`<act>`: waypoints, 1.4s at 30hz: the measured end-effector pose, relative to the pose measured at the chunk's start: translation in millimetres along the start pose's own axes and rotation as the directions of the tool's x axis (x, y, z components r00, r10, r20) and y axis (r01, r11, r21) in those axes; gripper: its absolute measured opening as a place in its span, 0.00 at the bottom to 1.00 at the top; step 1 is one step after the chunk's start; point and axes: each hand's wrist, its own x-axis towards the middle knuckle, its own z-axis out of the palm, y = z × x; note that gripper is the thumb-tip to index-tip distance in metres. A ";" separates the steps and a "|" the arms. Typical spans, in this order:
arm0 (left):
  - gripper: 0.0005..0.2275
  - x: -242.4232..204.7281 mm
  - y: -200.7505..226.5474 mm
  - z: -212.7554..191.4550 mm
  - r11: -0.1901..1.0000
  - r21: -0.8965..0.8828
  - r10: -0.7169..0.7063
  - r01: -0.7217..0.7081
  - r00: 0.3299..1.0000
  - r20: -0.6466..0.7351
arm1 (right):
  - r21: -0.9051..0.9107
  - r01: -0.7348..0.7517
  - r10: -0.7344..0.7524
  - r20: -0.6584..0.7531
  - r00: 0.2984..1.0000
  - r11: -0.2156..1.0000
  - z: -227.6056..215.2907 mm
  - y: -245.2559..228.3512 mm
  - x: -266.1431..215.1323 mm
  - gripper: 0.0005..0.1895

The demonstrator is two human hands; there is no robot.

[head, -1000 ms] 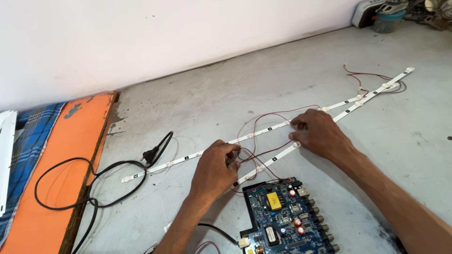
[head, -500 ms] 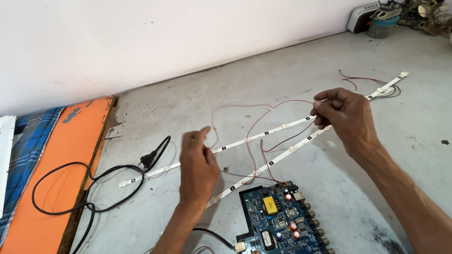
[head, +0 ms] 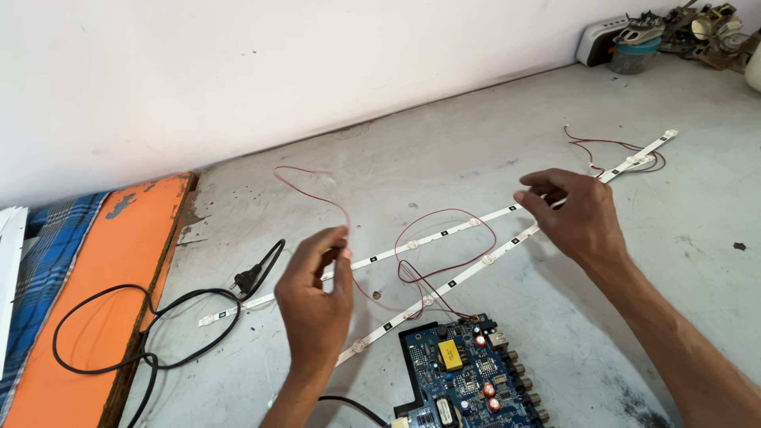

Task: The person connects wires to a circuit board and LED strips on a workbench. They plug in a power cable, attach a small control board, and test the LED strips, which light up. The person then adjusts the connections and turns off the lights.

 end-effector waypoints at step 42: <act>0.13 -10.6 44.4 11.0 0.887 -0.371 -0.136 0.274 0.924 0.358 | -0.031 0.383 -0.346 0.366 0.864 0.923 25.8 -107.3 -68.9 0.05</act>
